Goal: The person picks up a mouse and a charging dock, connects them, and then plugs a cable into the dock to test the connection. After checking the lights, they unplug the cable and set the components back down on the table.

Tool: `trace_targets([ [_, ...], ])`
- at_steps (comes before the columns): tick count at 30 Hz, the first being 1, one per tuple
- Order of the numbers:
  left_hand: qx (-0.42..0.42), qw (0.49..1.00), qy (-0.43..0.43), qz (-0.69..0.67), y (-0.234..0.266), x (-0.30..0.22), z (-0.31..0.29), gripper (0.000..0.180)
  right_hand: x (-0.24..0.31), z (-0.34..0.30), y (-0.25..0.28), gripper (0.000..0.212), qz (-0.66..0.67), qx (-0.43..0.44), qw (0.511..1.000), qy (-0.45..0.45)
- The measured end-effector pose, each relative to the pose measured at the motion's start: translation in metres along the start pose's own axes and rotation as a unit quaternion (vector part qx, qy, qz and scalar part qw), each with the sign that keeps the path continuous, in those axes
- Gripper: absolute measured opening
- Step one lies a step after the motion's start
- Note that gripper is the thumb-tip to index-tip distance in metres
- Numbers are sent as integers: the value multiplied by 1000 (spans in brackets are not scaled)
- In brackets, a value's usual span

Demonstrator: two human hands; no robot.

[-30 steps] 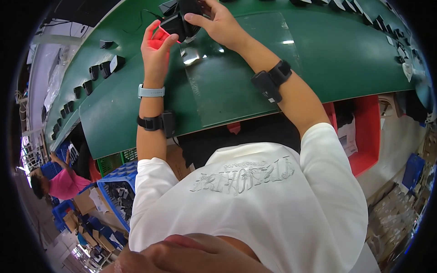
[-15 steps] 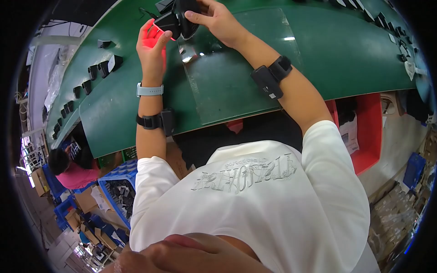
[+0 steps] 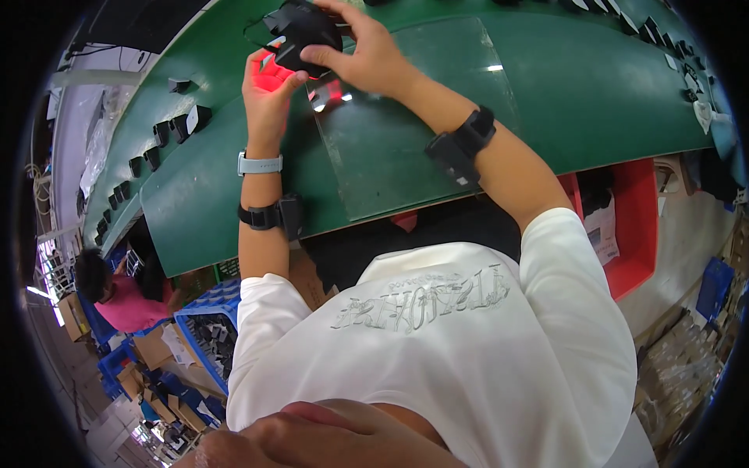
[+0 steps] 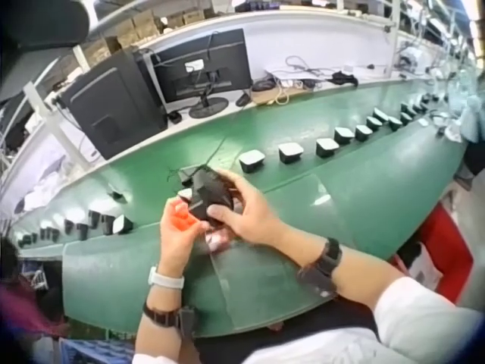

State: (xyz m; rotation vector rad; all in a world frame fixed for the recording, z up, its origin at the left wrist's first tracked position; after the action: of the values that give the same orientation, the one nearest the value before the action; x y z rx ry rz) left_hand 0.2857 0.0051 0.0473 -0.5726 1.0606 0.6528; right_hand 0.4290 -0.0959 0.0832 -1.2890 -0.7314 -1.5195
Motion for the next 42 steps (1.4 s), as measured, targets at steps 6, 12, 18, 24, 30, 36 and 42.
trace_targets([
  [6, 30, 993, 20, -117, -22, -5, 0, 62, 39, -22, -1, 70, -246, -83, 937, 232],
  [12, 53, 995, 21, -77, -14, 1, -3, 59, 39, -23, -4, 78, -269, -75, 921, 272],
  [18, 40, 989, 42, -135, -18, 3, -3, 62, 40, -23, 1, 80, -259, -87, 924, 267],
  [24, 51, 992, 57, -96, -14, 7, -6, 67, 34, -22, 1, 80, -251, -93, 929, 257],
  [30, 8, 982, 62, -178, -13, 3, -4, 57, 26, -18, 9, 70, -178, -92, 957, 212],
  [36, -92, 985, 36, -141, 24, 4, 8, 49, -18, -17, -22, 58, -350, 248, 899, 88],
  [42, -47, 988, -96, 111, 10, -11, 8, 55, -26, -12, -15, 65, -350, 223, 908, 55],
])
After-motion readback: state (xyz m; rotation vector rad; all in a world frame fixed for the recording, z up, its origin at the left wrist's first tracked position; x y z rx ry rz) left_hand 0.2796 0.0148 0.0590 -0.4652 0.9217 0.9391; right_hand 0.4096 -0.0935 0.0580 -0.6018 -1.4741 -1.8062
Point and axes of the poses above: each hand's wrist, its own z-axis towards the middle knuckle, its own y-axis out of the back of the hand, x = y × z, the point moved 9 cm from there along z, towards the middle knuckle, and after that the axes turned 8 degrees about -y, right-handed, at the moved point
